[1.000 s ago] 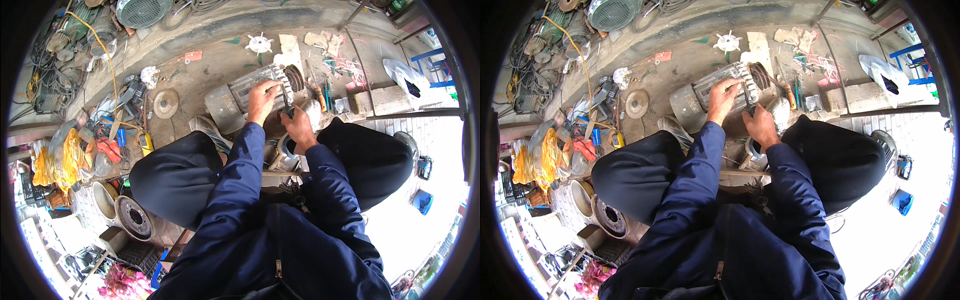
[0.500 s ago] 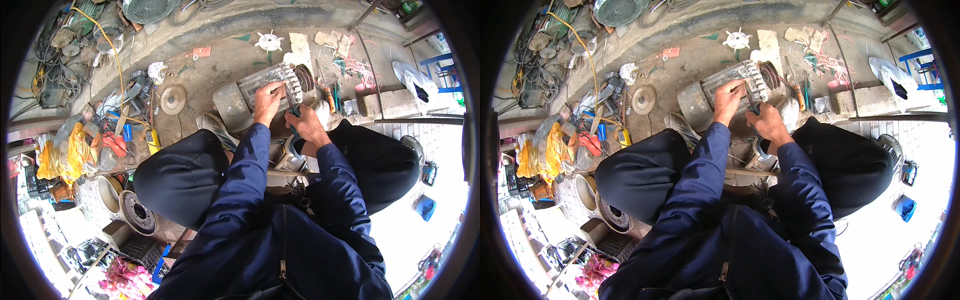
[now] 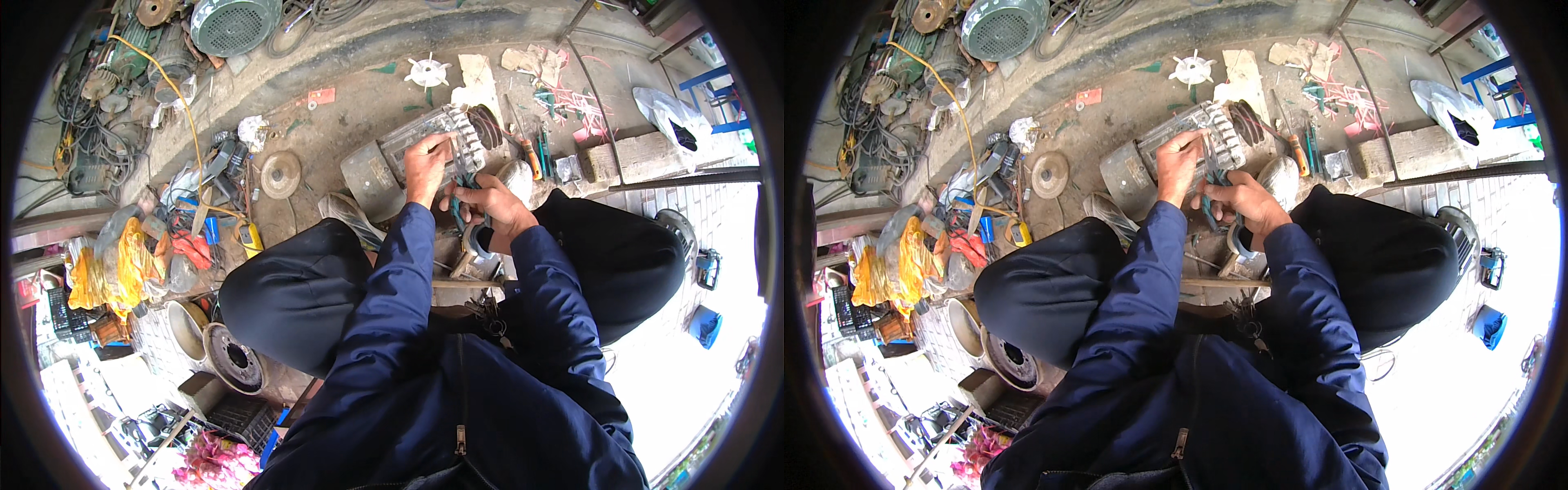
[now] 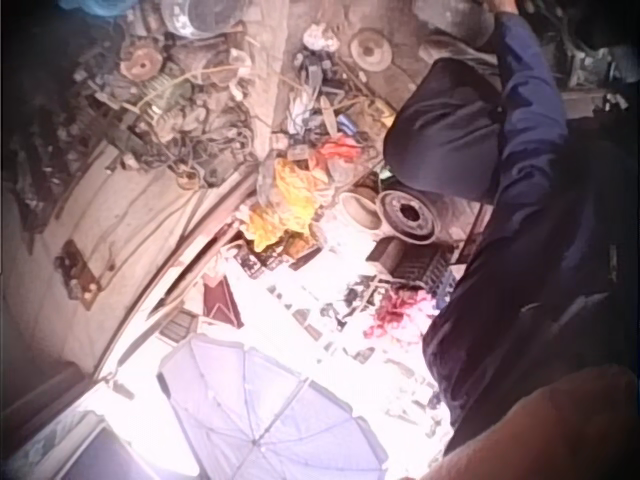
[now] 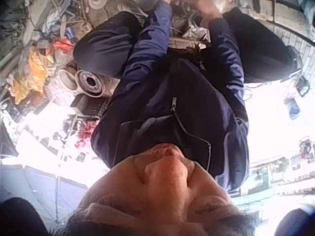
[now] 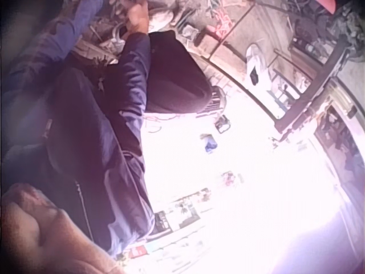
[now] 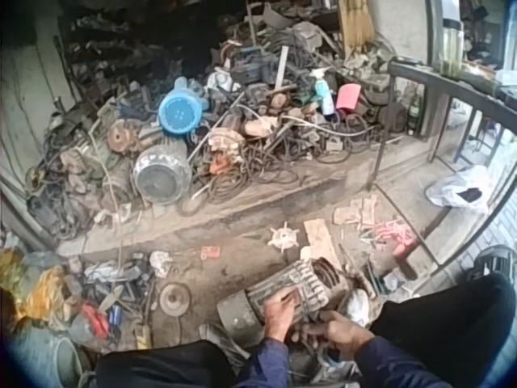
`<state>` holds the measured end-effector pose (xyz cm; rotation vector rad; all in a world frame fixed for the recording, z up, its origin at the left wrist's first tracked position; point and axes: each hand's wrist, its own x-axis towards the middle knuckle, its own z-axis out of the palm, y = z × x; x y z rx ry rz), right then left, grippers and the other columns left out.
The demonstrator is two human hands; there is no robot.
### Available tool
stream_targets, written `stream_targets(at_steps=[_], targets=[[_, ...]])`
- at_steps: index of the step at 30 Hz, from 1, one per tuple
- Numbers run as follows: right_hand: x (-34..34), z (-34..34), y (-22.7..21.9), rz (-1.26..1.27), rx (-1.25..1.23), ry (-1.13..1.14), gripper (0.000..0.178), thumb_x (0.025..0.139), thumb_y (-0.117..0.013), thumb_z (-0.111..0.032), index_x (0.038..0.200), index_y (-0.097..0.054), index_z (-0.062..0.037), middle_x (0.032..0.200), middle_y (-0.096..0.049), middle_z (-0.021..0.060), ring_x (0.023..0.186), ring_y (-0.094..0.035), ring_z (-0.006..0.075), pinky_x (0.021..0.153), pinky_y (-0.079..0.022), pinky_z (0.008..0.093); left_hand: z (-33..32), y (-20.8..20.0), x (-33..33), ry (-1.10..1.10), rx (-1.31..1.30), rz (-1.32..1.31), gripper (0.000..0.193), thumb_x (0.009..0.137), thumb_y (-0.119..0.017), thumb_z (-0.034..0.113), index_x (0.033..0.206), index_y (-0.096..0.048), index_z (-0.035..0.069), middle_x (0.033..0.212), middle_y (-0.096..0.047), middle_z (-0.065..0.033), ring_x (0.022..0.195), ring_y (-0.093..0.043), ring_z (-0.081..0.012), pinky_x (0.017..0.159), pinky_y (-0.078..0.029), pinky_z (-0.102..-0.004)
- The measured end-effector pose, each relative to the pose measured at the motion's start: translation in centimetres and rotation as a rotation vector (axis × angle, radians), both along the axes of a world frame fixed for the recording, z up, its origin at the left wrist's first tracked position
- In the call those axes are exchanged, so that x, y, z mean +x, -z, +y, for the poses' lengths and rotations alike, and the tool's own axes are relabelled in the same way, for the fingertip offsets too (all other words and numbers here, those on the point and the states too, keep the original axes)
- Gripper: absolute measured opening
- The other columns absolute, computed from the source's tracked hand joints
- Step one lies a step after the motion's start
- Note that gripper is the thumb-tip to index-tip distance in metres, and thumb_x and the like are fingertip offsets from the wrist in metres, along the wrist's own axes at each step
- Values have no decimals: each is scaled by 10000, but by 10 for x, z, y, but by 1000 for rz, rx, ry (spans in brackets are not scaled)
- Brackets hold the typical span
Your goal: The person sits on the floor and uses a screwdriver to adjust components inside an electric motor. They repeatedly insert and turn the screwdriver in the motor's terminal box while handling wires.
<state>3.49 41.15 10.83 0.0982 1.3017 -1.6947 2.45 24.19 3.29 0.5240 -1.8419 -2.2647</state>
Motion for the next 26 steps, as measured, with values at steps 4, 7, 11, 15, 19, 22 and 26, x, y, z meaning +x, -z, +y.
stream_targets(at_steps=[4, 7, 11, 15, 19, 22, 26], targets=[[-5, -3, 6, 10, -22, -20, 182, 994, -667, -150, 1110, -684, -10, 991, -786, 109, 653, -576, 107, 527, -406, 266, -1, 1, -1, 5, -7, -22, 196, 1026, -670, 4, 1185, -779, -31, 1047, -783, -38, 872, -680, -72, 781, -567, -238], [-5, -5, 11, -10, -46, 13, 175, 1007, -666, -158, 1098, -684, -9, 980, -783, 116, 645, -572, 108, 519, -396, 266, -1, 2, -2, -6, 21, -10, 195, 1027, -680, 18, 1187, -776, -39, 1038, -781, -41, 862, -676, -71, 767, -563, -235], [-5, -9, 12, -16, -31, 38, 190, 1009, -696, -188, 1062, -680, -6, 935, -770, 111, 636, -560, 105, 509, -377, 277, 0, 3, -2, -26, 52, -18, 196, 1018, -704, 30, 1183, -772, -51, 1035, -779, -47, 865, -675, -72, 757, -560, -229], [-2, -16, 10, 25, 42, 75, 209, 996, -727, -209, 1029, -672, -11, 883, -749, 96, 587, -521, 102, 484, -343, 285, -1, 6, -4, -36, 17, -43, 204, 1005, -727, 33, 1182, -770, -58, 1034, -778, -48, 870, -674, -69, 750, -559, -224], [0, -20, 8, 32, 70, 99, 193, 987, -716, -204, 1004, -676, -16, 843, -734, 85, 518, -473, 96, 458, -310, 281, -2, 10, -5, -35, 3, -36, 200, 1001, -732, 35, 1168, -768, -69, 1029, -781, -68, 856, -696, -85, 745, -566, -230], [1, -21, 10, 52, 97, 97, 194, 977, -714, -209, 987, -685, -18, 817, -723, 76, 493, -459, 90, 449, -298, 275, -3, 13, -6, -22, 25, -38, 194, 1001, -730, 33, 1157, -767, -76, 1021, -784, -86, 851, -715, -104, 745, -576, -237], [2, -22, 13, 70, 111, 100, 196, 952, -719, -200, 983, -688, -9, 803, -725, 69, 486, -451, 97, 446, -296, 289, -4, 18, -6, -8, 2, -18, 186, 1010, -706, 16, 1162, -765, -74, 1012, -786, -97, 896, -740, -131, 772, -594, -241]])
